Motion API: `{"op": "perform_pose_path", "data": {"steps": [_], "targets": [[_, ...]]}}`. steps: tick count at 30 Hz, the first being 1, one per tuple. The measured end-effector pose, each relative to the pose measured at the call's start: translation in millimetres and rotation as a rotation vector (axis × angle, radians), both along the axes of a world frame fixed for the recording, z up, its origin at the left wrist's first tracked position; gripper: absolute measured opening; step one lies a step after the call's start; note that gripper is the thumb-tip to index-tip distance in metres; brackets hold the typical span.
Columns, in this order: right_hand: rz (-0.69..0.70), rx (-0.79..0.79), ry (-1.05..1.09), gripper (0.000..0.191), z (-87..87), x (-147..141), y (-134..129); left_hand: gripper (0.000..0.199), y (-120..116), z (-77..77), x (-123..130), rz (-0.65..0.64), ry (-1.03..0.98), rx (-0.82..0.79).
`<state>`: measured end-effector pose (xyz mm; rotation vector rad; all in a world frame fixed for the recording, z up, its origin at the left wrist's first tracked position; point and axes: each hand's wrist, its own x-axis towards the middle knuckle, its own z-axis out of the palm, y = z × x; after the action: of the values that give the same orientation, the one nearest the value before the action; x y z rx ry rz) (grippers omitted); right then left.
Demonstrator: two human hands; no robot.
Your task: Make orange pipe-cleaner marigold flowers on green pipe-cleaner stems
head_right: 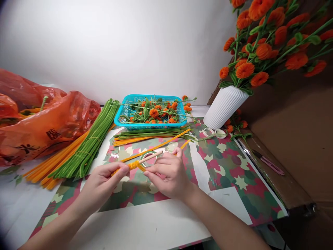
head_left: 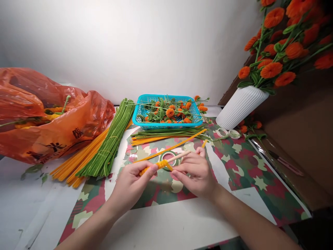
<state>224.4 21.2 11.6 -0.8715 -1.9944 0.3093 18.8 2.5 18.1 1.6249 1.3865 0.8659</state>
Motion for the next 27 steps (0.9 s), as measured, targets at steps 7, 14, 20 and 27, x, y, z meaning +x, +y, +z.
{"op": "perform_pose_path", "data": {"steps": [7, 14, 20, 27], "targets": [[0.118, -0.213, -0.103, 0.029, 4.0, 16, 14, 0.035, 6, -2.4, -8, -0.476, 0.192, 0.011], [-0.082, 0.107, -0.142, 0.022, -0.1, 5, 4, 0.038, 3, -6.1, -2, -0.046, 0.332, 0.12], [0.035, -0.105, 0.012, 0.031, -0.1, 3, 3, 0.037, 0, -0.2, -3, -0.043, 0.027, 0.099], [0.09, -0.259, -0.096, 0.033, 4.2, 19, 17, 0.034, 8, -1.8, -11, -0.45, 0.291, 0.133]]}}
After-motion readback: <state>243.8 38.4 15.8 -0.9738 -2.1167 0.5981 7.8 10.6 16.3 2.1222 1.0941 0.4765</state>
